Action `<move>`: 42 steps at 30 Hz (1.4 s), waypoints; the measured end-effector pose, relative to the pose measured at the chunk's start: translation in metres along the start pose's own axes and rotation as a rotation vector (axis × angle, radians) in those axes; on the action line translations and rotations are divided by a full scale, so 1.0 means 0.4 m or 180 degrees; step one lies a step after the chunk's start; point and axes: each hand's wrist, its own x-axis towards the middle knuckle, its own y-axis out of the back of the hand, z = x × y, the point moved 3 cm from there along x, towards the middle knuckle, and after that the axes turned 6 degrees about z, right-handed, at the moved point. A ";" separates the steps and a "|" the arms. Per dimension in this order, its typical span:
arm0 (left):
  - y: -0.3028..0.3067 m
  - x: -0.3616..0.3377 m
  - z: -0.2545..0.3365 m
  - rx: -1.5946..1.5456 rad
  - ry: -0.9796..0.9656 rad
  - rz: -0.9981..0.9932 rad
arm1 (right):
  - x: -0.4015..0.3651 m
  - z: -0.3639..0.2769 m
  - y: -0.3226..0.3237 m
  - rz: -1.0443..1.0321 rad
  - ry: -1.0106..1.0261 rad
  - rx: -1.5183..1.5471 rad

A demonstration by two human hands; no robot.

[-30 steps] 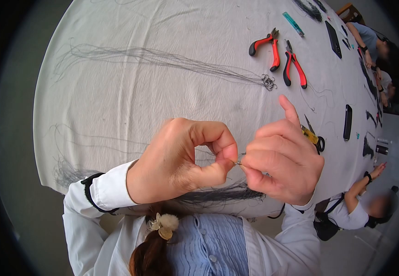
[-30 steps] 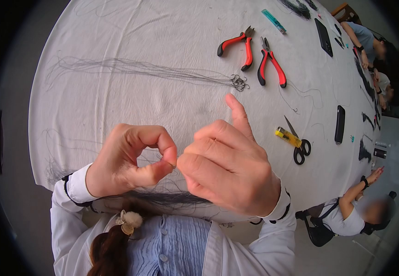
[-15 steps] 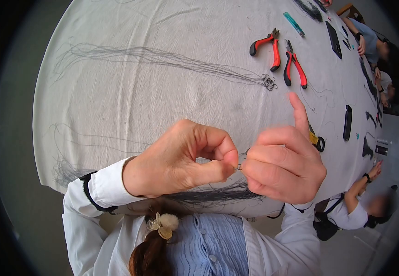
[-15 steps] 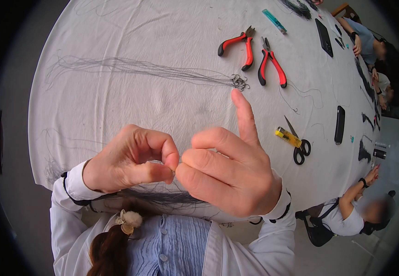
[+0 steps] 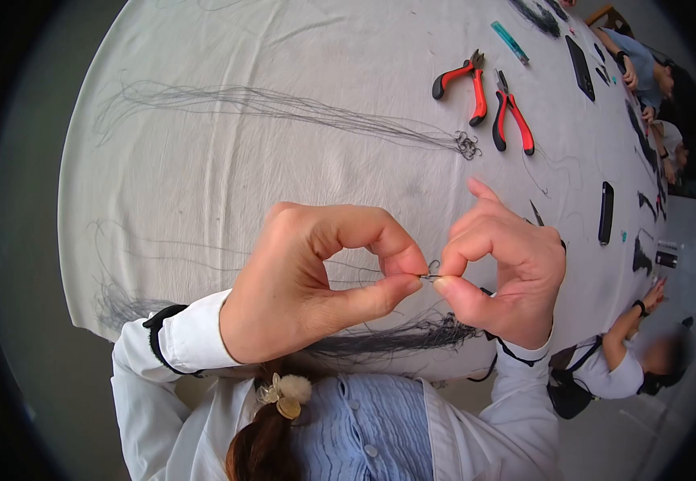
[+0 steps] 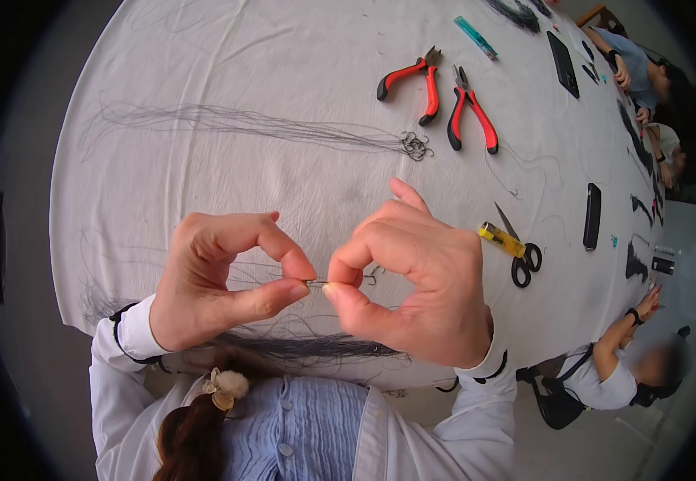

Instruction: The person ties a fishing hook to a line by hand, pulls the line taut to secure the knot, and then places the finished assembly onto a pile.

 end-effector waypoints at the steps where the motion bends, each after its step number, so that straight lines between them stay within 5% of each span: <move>1: 0.000 -0.001 0.002 0.0040 0.0013 0.0059 | -0.002 0.008 -0.001 -0.0077 -0.0163 0.0225; 8: 0.001 -0.005 0.009 0.0819 -0.0536 0.0277 | -0.005 0.008 -0.011 -0.0162 -0.0448 0.0419; 15: -0.001 -0.005 0.010 0.0956 -0.0441 0.0282 | -0.006 -0.009 -0.018 -0.0040 -0.0253 0.0115; 23: -0.007 -0.005 -0.021 -0.0334 0.0516 -0.0112 | -0.005 -0.017 -0.018 -0.0047 0.0285 -0.0150; 42: -0.016 -0.001 -0.041 -0.1487 0.1303 -0.0476 | -0.012 -0.034 -0.013 0.0302 0.1306 -0.0889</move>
